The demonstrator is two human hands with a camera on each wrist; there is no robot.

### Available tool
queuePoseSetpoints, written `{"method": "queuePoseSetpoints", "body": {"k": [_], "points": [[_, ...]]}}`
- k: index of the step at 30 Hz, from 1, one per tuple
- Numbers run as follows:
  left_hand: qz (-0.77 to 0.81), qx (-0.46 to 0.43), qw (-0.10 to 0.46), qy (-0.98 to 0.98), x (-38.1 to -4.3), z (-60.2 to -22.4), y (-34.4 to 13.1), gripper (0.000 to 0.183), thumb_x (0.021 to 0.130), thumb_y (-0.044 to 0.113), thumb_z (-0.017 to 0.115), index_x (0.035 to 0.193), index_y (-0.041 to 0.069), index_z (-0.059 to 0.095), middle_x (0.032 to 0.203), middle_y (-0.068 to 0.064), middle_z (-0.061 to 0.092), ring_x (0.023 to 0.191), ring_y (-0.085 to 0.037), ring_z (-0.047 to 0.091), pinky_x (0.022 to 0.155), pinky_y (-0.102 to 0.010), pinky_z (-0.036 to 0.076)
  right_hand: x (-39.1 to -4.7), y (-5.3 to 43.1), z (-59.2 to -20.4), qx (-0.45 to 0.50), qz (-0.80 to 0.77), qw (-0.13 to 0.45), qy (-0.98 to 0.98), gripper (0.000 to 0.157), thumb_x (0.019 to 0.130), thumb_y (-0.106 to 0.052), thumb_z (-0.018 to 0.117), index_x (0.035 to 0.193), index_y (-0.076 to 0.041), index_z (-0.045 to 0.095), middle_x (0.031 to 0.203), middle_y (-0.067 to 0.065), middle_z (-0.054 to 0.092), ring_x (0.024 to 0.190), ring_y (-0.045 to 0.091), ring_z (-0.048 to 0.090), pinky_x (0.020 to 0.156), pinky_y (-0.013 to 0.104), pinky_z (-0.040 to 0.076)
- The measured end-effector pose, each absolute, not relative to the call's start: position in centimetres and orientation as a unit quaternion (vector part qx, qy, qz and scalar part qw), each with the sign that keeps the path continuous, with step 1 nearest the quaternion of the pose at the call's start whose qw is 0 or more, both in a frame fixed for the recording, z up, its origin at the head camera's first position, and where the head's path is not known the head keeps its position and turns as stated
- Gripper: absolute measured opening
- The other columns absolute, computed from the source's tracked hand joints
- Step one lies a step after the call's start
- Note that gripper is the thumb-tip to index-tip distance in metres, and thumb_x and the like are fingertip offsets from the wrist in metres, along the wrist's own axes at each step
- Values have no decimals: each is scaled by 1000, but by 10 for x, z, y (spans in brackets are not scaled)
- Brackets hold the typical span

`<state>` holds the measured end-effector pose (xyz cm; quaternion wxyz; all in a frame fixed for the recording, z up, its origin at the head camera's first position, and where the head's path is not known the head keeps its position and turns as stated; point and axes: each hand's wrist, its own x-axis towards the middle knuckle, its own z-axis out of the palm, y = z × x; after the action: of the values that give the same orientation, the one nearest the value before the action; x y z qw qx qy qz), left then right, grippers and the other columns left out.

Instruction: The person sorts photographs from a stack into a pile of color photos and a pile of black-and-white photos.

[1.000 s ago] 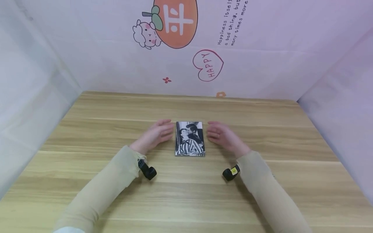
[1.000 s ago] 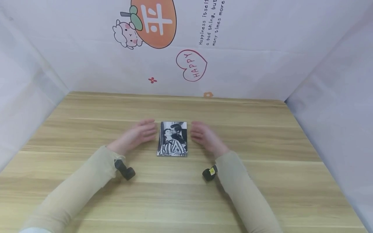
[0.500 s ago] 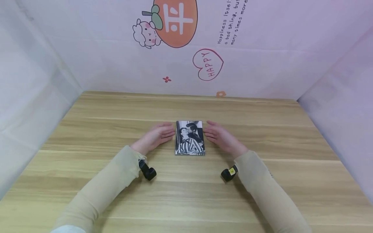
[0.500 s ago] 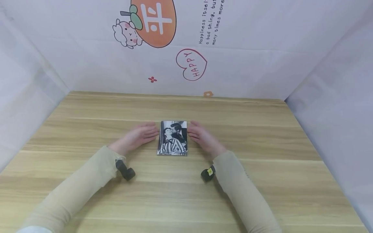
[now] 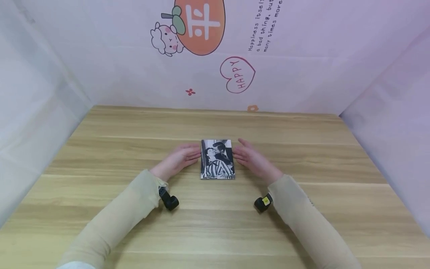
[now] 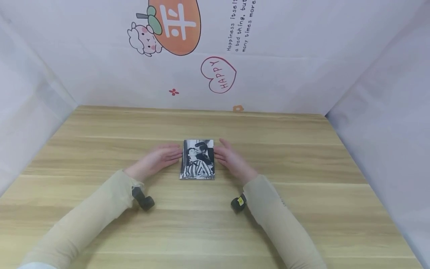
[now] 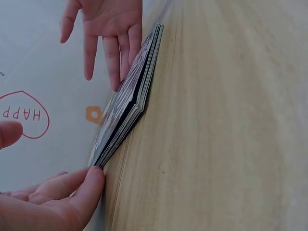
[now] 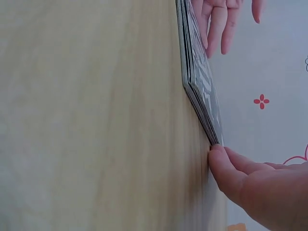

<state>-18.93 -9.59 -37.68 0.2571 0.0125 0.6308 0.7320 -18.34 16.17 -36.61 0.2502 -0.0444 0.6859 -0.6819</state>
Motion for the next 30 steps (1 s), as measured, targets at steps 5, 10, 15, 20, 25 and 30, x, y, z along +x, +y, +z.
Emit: {"method": "queuePoseSetpoints", "body": {"k": [5, 10, 15, 20, 25, 30], "points": [[727, 16, 254, 637, -188, -376, -92, 50, 99, 9, 39, 141, -13, 26, 146, -29, 32, 137, -38, 33, 114, -42, 29, -181, 159, -365, -41, -677, 249, 691, 67, 101, -17, 31, 150, -4, -13, 152, 32, 13, 141, 43, 18, 118, 45, 15], [723, 19, 248, 645, -187, -374, -89, 50, 99, 9, 39, 141, -14, 26, 146, -29, 32, 136, -39, 34, 114, -42, 29, -179, 157, -364, -34, -675, 242, 696, 70, 101, -19, 36, 150, -5, -11, 152, 30, 15, 141, 41, 19, 118, 44, 15], [716, 21, 247, 652, -187, -373, -89, 50, 99, 9, 38, 142, -13, 25, 147, -28, 32, 137, -38, 33, 114, -41, 28, -178, 156, -363, -35, -672, 238, 700, 70, 101, -21, 38, 151, -6, -9, 153, 28, 15, 142, 39, 18, 119, 44, 14], [705, 25, 230, 670, -183, -370, -88, 50, 98, 8, 42, 142, -11, 28, 149, -25, 31, 137, -36, 33, 114, -41, 28, -176, 155, -361, -38, -671, 223, 706, 69, 101, -21, 38, 151, -6, -6, 151, 27, 24, 142, 37, 20, 119, 44, 14], [692, 20, 183, 698, -177, -364, -83, 48, 95, 5, 49, 139, -8, 37, 145, -22, 40, 130, -34, 44, 109, -39, 37, -175, 154, -361, -28, -680, 187, 708, 66, 100, -18, 40, 152, -7, 2, 147, 25, 33, 137, 37, 33, 115, 43, 26], [665, -3, 155, 731, -174, -361, -75, 55, 89, 1, 58, 141, -1, 39, 141, -19, 46, 125, -31, 50, 101, -36, 45, -178, 155, -363, -7, -674, 151, 724, 64, 96, -9, 48, 151, -5, 15, 150, 22, 31, 131, 37, 42, 108, 43, 38]]}}
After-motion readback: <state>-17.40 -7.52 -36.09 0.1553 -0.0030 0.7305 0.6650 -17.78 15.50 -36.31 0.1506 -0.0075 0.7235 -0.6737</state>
